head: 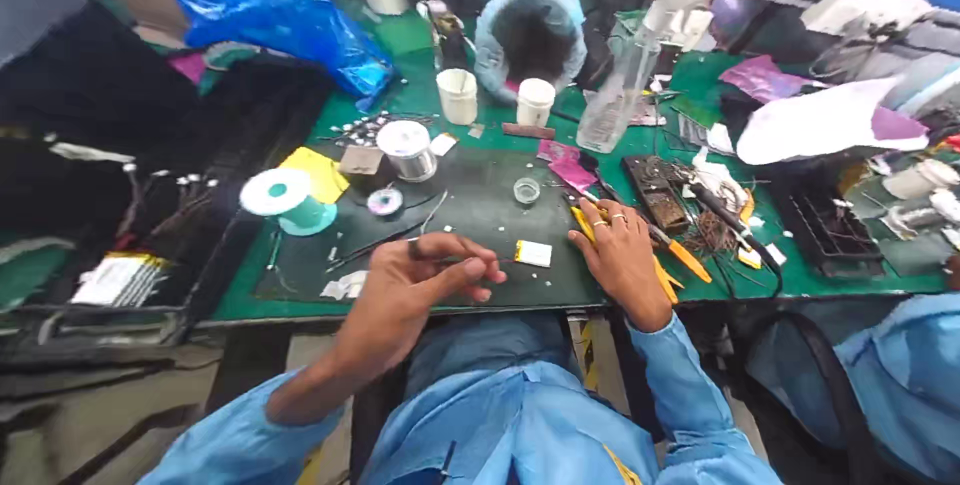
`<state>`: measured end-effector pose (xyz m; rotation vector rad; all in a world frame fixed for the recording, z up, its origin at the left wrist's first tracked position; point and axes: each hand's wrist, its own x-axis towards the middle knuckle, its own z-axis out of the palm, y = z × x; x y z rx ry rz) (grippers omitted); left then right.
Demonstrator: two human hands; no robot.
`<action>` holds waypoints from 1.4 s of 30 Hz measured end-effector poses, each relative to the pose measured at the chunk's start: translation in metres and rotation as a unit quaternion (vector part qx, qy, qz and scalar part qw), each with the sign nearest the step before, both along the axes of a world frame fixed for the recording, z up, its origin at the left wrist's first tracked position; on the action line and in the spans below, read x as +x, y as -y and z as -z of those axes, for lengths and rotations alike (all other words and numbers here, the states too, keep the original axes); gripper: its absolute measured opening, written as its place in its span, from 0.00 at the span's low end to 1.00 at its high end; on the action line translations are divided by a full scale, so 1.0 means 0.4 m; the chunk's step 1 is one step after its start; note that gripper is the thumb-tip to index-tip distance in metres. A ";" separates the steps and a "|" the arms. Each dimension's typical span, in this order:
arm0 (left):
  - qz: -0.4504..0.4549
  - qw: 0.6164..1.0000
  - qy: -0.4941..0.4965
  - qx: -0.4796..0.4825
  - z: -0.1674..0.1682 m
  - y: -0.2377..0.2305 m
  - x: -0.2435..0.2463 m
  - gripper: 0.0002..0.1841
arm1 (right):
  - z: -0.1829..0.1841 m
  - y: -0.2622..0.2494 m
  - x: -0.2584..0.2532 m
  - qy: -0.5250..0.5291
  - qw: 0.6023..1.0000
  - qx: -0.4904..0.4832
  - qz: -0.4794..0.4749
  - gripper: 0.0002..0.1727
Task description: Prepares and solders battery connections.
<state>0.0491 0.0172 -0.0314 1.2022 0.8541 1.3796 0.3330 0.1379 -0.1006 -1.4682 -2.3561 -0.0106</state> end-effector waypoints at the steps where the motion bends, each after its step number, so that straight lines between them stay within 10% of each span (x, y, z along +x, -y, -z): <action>1: -0.003 1.000 0.020 -0.008 -0.004 -0.006 0.001 0.04 | 0.003 -0.005 -0.009 0.004 1.000 0.015 -0.002 0.31; 13: -0.066 0.994 0.079 -0.037 -0.008 0.004 -0.025 0.07 | 0.024 -0.017 -0.024 -0.006 0.999 0.051 0.012 0.28; 23: -0.092 0.995 -0.009 0.045 -0.008 0.033 -0.014 0.06 | -0.087 0.130 -0.021 -0.325 0.931 -0.007 -0.165 0.28; 42: -0.076 0.989 -0.094 0.088 0.007 0.075 0.023 0.04 | -0.101 0.261 -0.150 -0.300 0.899 -0.122 -0.295 0.28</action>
